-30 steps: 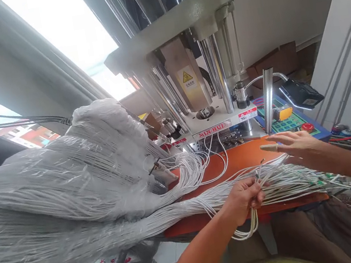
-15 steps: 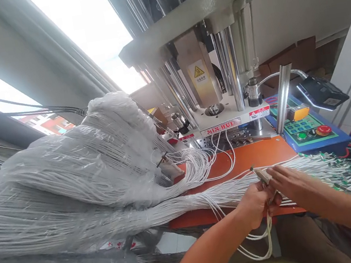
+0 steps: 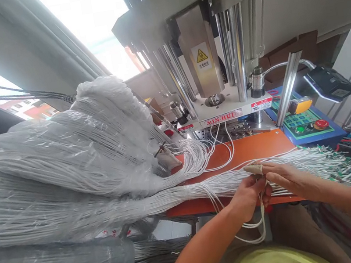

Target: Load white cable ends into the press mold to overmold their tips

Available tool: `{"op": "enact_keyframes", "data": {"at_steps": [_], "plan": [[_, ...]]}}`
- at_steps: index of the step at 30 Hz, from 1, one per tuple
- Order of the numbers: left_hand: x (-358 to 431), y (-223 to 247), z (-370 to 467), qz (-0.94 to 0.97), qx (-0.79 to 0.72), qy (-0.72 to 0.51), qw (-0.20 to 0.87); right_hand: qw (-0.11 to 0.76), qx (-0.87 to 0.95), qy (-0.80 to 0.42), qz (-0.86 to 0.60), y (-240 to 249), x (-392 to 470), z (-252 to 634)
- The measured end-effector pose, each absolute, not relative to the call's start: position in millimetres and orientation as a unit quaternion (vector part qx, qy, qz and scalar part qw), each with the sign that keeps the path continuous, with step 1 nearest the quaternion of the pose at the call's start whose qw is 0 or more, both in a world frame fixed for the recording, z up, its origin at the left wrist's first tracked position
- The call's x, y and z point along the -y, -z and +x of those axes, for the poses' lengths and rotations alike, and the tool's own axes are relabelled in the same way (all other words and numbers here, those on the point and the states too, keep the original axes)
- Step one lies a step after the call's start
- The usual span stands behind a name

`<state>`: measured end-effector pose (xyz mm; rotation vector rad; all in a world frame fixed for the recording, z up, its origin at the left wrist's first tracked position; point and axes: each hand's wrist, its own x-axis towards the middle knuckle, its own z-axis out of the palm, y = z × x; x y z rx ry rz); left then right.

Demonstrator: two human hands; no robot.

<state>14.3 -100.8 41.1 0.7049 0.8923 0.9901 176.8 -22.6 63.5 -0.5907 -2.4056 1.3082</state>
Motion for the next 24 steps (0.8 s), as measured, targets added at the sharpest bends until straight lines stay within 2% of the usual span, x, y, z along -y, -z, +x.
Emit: {"op": "enact_keyframes", "data": {"at_steps": [4,9,12,15,16,18,20,22,24], "plan": [[99.8,-43.3,8.5,0.325,-0.404,-0.445,0.731,0.240,0.838,-0.421,-0.251,-66.9,3.7,178.4],[96.1,-38.5,7.7,0.293,-0.412,-0.469,0.724,0.142,0.873,-0.434,-0.173,-74.7,9.8,171.8],[93.6,-33.8,7.5,0.290,-0.403,-0.492,0.716,0.130,0.881,-0.429,-0.152,-75.3,21.2,169.9],[90.8,-35.7,5.2,0.307,-0.393,-0.507,0.702,0.145,0.859,-0.451,-0.195,-68.8,7.5,171.0],[89.8,-37.8,3.8,0.308,-0.396,-0.522,0.690,0.164,0.859,-0.430,-0.225,-64.7,-5.1,171.4],[87.8,-42.7,-0.2,0.299,-0.416,-0.557,0.653,0.196,0.876,-0.310,-0.314,-53.7,-40.4,171.1],[86.1,-46.6,-4.9,0.292,-0.442,-0.583,0.617,0.172,0.883,-0.148,-0.411,-41.1,-81.6,167.9],[84.9,-48.3,-9.5,0.288,-0.461,-0.591,0.596,0.134,0.884,-0.093,-0.439,-30.0,-118.1,161.2],[84.2,-48.0,-13.6,0.284,-0.466,-0.594,0.591,0.101,0.892,-0.090,-0.431,-23.4,-142.4,152.7]]}}
